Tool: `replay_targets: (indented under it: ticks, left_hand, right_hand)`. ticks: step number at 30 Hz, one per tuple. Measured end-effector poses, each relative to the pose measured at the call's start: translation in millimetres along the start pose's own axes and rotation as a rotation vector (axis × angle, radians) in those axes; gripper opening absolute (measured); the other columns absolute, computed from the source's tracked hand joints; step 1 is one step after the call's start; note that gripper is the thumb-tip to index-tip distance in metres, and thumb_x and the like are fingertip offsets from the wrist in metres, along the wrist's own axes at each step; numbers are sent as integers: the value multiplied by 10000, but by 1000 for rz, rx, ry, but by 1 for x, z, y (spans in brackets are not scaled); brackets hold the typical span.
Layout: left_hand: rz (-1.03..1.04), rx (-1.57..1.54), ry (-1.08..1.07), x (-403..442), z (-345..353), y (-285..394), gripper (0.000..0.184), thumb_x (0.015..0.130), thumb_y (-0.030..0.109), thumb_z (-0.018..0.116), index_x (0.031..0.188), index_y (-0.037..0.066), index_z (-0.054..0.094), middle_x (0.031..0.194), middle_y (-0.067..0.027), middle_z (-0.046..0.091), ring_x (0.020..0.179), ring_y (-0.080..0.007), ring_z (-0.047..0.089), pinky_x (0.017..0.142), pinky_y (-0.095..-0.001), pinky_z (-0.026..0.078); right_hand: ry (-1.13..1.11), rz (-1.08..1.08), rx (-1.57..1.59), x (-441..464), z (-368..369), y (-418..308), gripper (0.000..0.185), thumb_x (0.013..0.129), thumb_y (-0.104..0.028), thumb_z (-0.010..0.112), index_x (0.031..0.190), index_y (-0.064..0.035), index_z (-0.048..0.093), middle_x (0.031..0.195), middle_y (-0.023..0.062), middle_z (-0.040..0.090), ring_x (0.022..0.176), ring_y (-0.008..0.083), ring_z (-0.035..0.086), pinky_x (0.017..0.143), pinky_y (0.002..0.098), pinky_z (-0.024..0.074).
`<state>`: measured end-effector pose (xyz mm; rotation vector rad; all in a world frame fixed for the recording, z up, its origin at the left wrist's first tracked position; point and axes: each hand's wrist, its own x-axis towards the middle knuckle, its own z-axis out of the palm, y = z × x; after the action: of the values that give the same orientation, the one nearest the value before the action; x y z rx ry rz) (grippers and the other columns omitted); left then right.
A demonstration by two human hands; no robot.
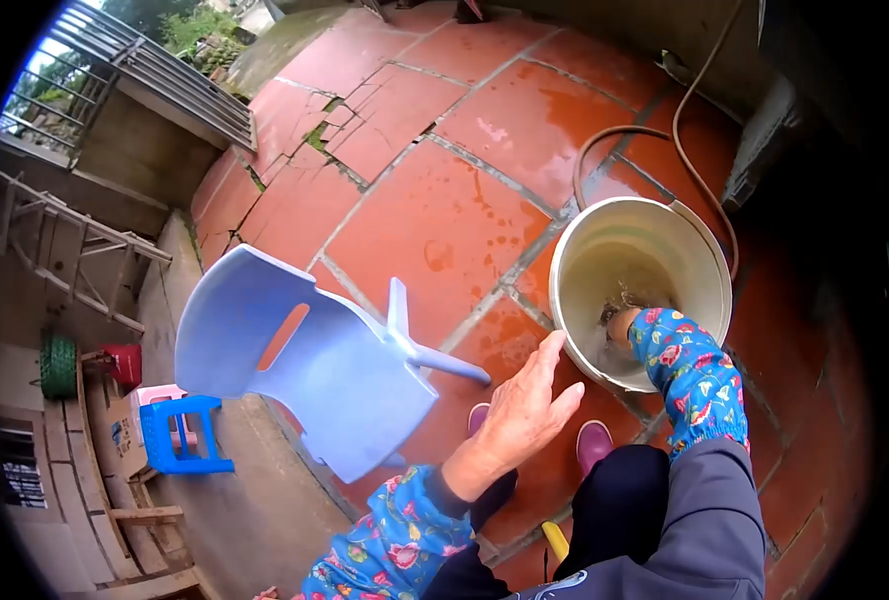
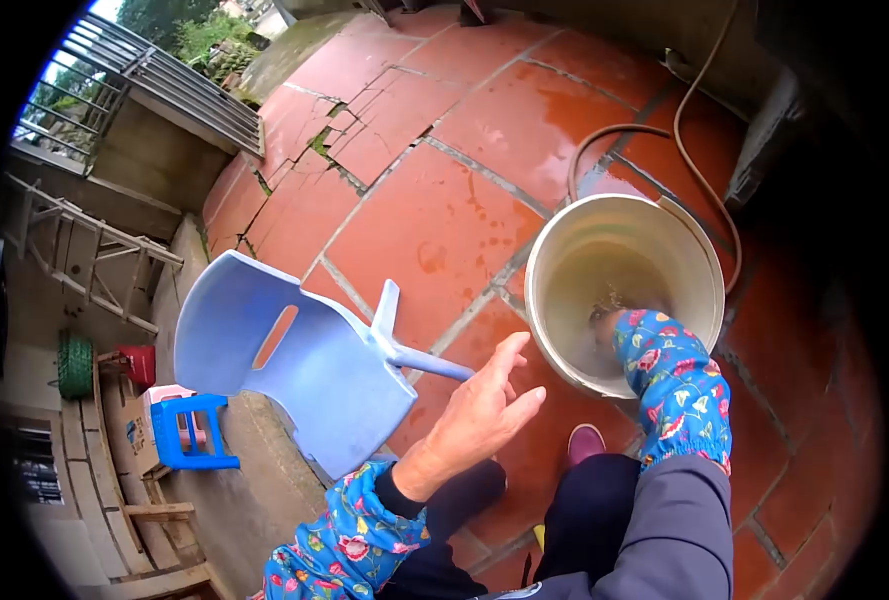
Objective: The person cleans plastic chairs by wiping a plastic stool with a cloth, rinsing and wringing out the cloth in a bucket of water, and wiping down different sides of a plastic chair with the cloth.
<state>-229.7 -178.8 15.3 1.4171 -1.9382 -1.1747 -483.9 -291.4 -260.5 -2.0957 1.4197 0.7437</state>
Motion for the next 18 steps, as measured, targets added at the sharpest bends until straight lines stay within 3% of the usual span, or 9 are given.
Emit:
replay_targets:
  ticks: [1,2,7,10,14,15,16,17,18]
  left_hand:
    - [-13,-15,-4,3,1,-1,663,869,168,658,1429,56,322,1144,-202,582,672,-198,590,705,-353,506]
    - [-46,-6,-52,7,-2,4,661,881,209,632,1414,6,299,1287,-264,531,1129,-420,565,921,-461,481]
    - [-46,-191,12,33,28,0,616,894,245,631,1374,-19,349,1121,-231,596,922,-321,626,829,-397,503]
    - [-115,-425,-16,57,54,-2,576,936,272,612,1389,24,357,1078,-135,597,804,-158,589,727,-318,498]
    - [-576,-934,132,108,88,-8,559,978,536,442,1369,138,417,1210,-133,561,1028,-274,602,757,-436,530]
    - [-661,-1161,89,126,81,-8,594,961,618,375,1360,180,412,1267,-140,543,1112,-343,582,730,-538,532]
    - [-577,-1257,14,123,69,2,645,944,647,377,1359,153,390,1297,-136,532,1148,-352,567,712,-553,535]
    - [-614,-1163,49,126,70,4,645,943,630,398,1364,141,375,1264,-143,547,1084,-351,599,668,-525,545]
    - [-654,-1071,89,130,74,3,647,943,613,418,1368,128,359,1230,-150,562,1020,-350,630,624,-497,555]
  right_hand:
    - [18,1,32,-4,-14,0,366,752,-244,636,1073,-81,703,1091,168,685,1008,337,656,856,441,522]
    - [38,-4,60,-13,-31,-2,362,755,-241,631,1070,-77,704,1091,169,685,1008,336,657,856,439,523]
    - [132,-124,369,-114,-147,-16,317,733,-201,593,999,-59,690,942,176,686,879,337,654,776,423,502]
    - [305,-288,518,-147,-165,-5,278,730,-185,600,932,-8,671,797,159,665,716,262,630,669,360,498]
    - [482,-448,1041,-202,-198,-16,198,755,-91,574,904,12,652,714,-24,592,640,66,530,566,218,427]
    - [512,-446,1149,-224,-215,-28,165,766,-98,578,885,-10,652,703,-37,580,622,48,505,538,204,396]
    - [532,-437,1271,-239,-221,-40,134,778,-106,583,866,-33,651,692,-50,569,604,29,479,510,190,365]
    - [512,-420,1275,-236,-217,-37,195,773,-132,578,913,-16,648,813,-17,632,747,71,564,643,223,455]
    - [597,-413,1344,-229,-216,-40,190,776,-122,571,914,-12,642,807,-19,627,745,74,564,646,227,459]
